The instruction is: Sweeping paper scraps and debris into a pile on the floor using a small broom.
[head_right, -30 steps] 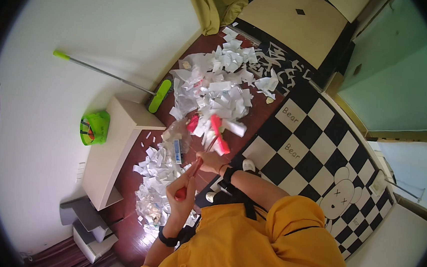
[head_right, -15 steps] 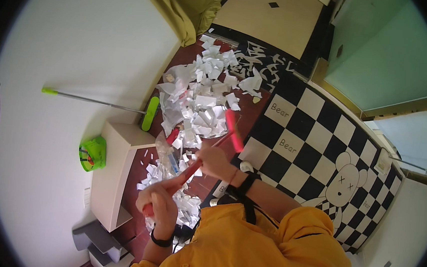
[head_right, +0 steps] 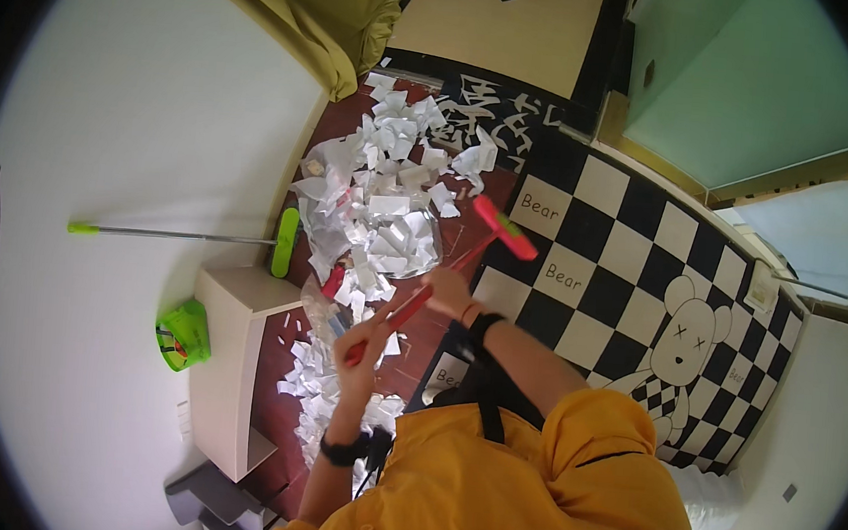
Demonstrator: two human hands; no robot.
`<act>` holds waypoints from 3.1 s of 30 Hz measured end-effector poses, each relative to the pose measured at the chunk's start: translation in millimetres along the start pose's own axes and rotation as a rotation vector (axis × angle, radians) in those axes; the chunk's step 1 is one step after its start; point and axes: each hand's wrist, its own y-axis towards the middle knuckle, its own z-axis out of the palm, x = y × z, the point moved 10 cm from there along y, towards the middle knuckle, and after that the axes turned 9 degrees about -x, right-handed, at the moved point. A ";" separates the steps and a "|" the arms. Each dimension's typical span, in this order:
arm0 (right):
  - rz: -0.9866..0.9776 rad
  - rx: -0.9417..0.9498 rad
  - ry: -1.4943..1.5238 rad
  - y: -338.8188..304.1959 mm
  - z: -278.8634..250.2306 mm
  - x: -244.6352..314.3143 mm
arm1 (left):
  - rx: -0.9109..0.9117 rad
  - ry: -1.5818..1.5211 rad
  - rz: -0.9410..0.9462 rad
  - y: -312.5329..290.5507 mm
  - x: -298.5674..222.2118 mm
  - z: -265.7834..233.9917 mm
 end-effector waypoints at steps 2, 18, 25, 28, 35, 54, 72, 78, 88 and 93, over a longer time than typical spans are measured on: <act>-0.001 -0.060 0.180 -13.3 16.1 38.8 | 0.027 -0.014 0.056 -5.0 -24.8 -21.1; 0.040 -0.266 0.189 -17.3 -107.9 44.8 | 0.536 -0.197 0.338 -3.3 -117.1 45.4; 0.233 -0.334 -0.143 -81.9 -160.4 -132.4 | 0.913 -0.177 0.346 21.9 -15.1 169.1; 0.252 -0.338 -0.153 -90.3 -160.6 -180.5 | 0.948 -0.215 0.237 39.6 14.1 208.9; 0.191 -0.304 0.029 22.3 -85.8 -128.9 | 0.703 -0.006 0.385 114.6 -37.5 138.7; 0.383 -0.508 0.183 54.1 -238.1 -117.6 | 1.066 -0.191 0.511 134.1 -147.2 222.2; 0.534 -0.363 -0.146 -34.8 -378.0 -383.6 | 1.109 -0.123 0.196 121.7 -77.9 500.8; 0.137 -0.403 0.132 76.8 -326.1 -288.9 | 0.820 -0.001 0.334 176.8 -138.1 421.8; -0.156 0.051 0.506 201.2 -237.9 -135.1 | 0.397 0.198 0.234 205.4 -186.6 324.4; -0.249 -0.012 0.288 213.7 -269.5 -106.7 | 0.393 0.078 0.310 206.9 -213.2 285.5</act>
